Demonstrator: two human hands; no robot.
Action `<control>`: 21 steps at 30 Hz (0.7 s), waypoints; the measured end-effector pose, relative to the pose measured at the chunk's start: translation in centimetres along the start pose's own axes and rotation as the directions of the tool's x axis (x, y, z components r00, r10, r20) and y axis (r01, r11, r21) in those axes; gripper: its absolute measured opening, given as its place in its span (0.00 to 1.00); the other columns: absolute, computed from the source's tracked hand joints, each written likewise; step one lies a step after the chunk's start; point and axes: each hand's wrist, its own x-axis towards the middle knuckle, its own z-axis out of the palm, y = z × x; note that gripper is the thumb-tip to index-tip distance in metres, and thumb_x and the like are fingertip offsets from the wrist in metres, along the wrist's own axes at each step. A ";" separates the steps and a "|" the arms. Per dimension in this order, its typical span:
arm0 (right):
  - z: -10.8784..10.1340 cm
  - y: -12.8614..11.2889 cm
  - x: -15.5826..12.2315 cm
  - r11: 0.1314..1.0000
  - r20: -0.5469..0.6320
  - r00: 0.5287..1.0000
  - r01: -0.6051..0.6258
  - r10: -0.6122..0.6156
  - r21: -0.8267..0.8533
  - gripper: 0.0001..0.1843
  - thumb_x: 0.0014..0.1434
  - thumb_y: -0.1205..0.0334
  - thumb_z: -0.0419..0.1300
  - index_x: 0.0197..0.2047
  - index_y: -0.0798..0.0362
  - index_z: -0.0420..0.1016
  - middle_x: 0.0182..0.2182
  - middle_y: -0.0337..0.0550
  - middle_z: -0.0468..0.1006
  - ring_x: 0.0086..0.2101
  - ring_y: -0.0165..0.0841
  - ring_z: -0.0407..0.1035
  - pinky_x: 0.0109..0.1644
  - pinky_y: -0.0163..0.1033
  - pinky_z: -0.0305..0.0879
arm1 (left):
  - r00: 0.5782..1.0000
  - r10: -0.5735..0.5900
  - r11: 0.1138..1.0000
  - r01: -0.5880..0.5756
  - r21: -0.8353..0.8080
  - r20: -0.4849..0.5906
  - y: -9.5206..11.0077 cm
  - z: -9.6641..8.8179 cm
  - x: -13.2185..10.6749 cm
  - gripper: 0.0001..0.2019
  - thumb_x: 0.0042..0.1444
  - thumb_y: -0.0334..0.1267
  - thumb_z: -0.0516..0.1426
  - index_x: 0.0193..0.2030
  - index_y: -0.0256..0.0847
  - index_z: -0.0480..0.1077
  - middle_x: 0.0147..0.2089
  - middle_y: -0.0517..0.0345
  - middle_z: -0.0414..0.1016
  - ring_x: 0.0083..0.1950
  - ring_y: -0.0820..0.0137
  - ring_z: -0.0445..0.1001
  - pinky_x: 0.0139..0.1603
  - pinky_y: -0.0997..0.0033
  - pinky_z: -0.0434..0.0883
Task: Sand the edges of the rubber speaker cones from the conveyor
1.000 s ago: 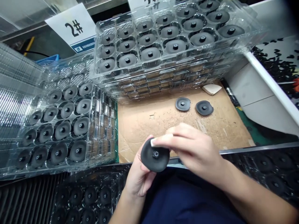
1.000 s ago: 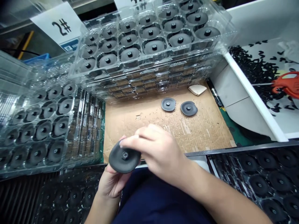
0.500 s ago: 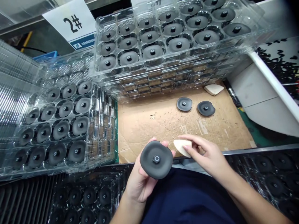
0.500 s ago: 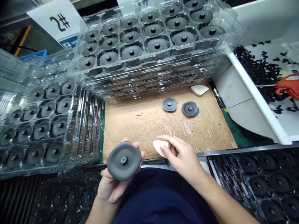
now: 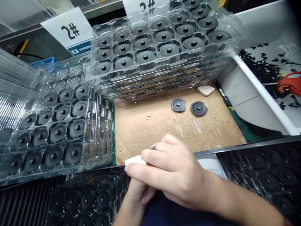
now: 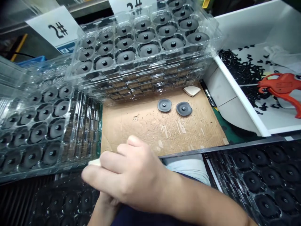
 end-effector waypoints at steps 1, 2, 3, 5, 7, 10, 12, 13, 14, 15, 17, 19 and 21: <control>0.0 0.4 0.0 0.998 -0.023 1.000 0.006 -0.005 0.059 0.15 0.65 0.68 0.48 0.43 0.55 0.76 0.28 0.38 0.78 0.28 0.29 0.67 0.32 0.39 0.54 | 1.000 0.000 1.000 0.000 -0.004 0.013 0.0 -0.1 0.0 0.21 0.37 0.46 0.69 0.41 0.45 0.77 0.42 0.56 0.79 0.47 0.59 0.76 0.52 0.60 0.73; -0.1 0.9 -0.2 0.994 -0.023 0.998 -0.053 0.056 0.100 0.13 0.65 0.68 0.49 0.44 0.54 0.75 0.32 0.39 0.79 0.31 0.29 0.69 0.35 0.38 0.57 | 1.000 0.005 1.000 -0.004 -0.014 0.029 0.1 -0.3 0.0 0.23 0.36 0.46 0.69 0.42 0.45 0.76 0.43 0.56 0.79 0.47 0.60 0.76 0.53 0.62 0.72; -0.1 1.5 -0.5 0.981 -0.007 0.987 -0.156 0.158 0.116 0.12 0.64 0.68 0.50 0.44 0.54 0.75 0.35 0.40 0.79 0.34 0.30 0.71 0.38 0.38 0.59 | 0.999 0.009 1.000 -0.007 -0.028 0.047 0.2 -0.5 0.0 0.25 0.35 0.46 0.69 0.44 0.46 0.75 0.45 0.56 0.79 0.47 0.61 0.76 0.54 0.63 0.71; 0.0 2.9 -1.7 0.918 0.046 0.925 -0.380 0.377 0.111 0.10 0.63 0.67 0.53 0.42 0.53 0.76 0.36 0.42 0.79 0.37 0.32 0.72 0.40 0.38 0.62 | 0.997 0.021 0.998 -0.016 -0.059 0.077 0.7 -0.9 -0.2 0.29 0.34 0.46 0.70 0.47 0.50 0.74 0.52 0.56 0.77 0.48 0.62 0.76 0.56 0.64 0.69; 0.8 4.2 -3.6 0.847 0.113 0.858 -0.513 0.501 0.137 0.10 0.62 0.65 0.54 0.42 0.51 0.76 0.34 0.42 0.79 0.33 0.31 0.71 0.36 0.36 0.64 | 0.995 0.023 0.997 -0.016 -0.076 0.095 1.2 -1.3 -0.5 0.30 0.34 0.47 0.69 0.49 0.54 0.72 0.57 0.56 0.73 0.51 0.61 0.75 0.58 0.64 0.67; 3.3 5.2 -7.0 0.805 0.216 0.822 -0.565 0.527 0.181 0.10 0.61 0.65 0.55 0.41 0.51 0.78 0.31 0.41 0.79 0.28 0.30 0.70 0.32 0.34 0.65 | 0.997 0.008 0.997 -0.002 -0.076 0.079 1.7 -1.4 -0.8 0.28 0.35 0.48 0.68 0.47 0.54 0.73 0.55 0.58 0.75 0.53 0.61 0.74 0.56 0.68 0.68; 4.6 5.4 -8.4 0.807 0.234 0.822 -0.561 0.519 0.184 0.08 0.59 0.66 0.57 0.37 0.51 0.79 0.26 0.39 0.78 0.27 0.31 0.70 0.32 0.35 0.66 | 0.998 -0.009 0.997 0.014 -0.076 0.067 1.6 -1.4 -0.8 0.27 0.35 0.47 0.68 0.47 0.54 0.74 0.52 0.59 0.77 0.54 0.62 0.73 0.53 0.71 0.69; 4.8 5.3 -8.6 0.805 0.225 0.820 -0.566 0.527 0.179 0.08 0.58 0.66 0.58 0.35 0.52 0.79 0.24 0.39 0.77 0.27 0.31 0.69 0.32 0.36 0.66 | 0.998 -0.008 0.997 0.013 -0.080 0.069 1.6 -1.3 -0.7 0.27 0.36 0.47 0.69 0.47 0.54 0.74 0.51 0.60 0.77 0.54 0.63 0.73 0.52 0.72 0.69; 4.7 5.1 -8.5 0.799 0.211 0.814 -0.576 0.541 0.174 0.08 0.58 0.65 0.58 0.35 0.52 0.79 0.24 0.39 0.77 0.26 0.31 0.69 0.32 0.36 0.66 | 0.997 -0.004 0.996 0.011 -0.087 0.077 1.4 -1.2 -0.6 0.27 0.35 0.46 0.69 0.47 0.54 0.74 0.51 0.60 0.77 0.53 0.63 0.74 0.52 0.72 0.70; 4.2 4.8 -8.0 0.789 0.193 0.804 -0.591 0.562 0.169 0.08 0.59 0.65 0.57 0.37 0.52 0.79 0.25 0.39 0.77 0.26 0.31 0.69 0.30 0.35 0.65 | 0.996 -0.003 0.995 0.012 -0.095 0.089 1.3 -1.0 -0.5 0.27 0.35 0.46 0.69 0.47 0.54 0.73 0.51 0.60 0.77 0.53 0.63 0.74 0.51 0.72 0.70; 2.6 3.6 -6.2 0.769 0.108 0.794 -0.607 0.598 0.199 0.10 0.61 0.64 0.55 0.43 0.51 0.76 0.31 0.41 0.78 0.27 0.29 0.69 0.29 0.34 0.65 | 0.995 0.000 0.994 0.011 -0.105 0.100 0.9 -0.7 -0.4 0.29 0.35 0.46 0.69 0.48 0.53 0.73 0.52 0.59 0.77 0.51 0.63 0.75 0.51 0.71 0.71; 0.9 1.9 -4.0 0.788 -0.014 0.818 -0.549 0.575 0.280 0.11 0.62 0.65 0.54 0.46 0.51 0.74 0.37 0.42 0.78 0.32 0.29 0.71 0.32 0.32 0.67 | 0.997 0.004 0.996 0.002 -0.090 0.072 0.4 -0.4 -0.4 0.30 0.36 0.45 0.69 0.50 0.52 0.72 0.52 0.58 0.76 0.51 0.63 0.75 0.51 0.71 0.71; -0.2 0.1 -2.2 0.866 -0.090 0.900 -0.379 0.427 0.325 0.11 0.62 0.67 0.53 0.47 0.53 0.72 0.38 0.44 0.78 0.37 0.30 0.71 0.39 0.34 0.69 | 0.999 -0.005 0.998 0.007 -0.069 0.039 0.1 -0.4 -0.3 0.27 0.41 0.44 0.67 0.51 0.49 0.71 0.52 0.57 0.76 0.54 0.62 0.72 0.53 0.70 0.70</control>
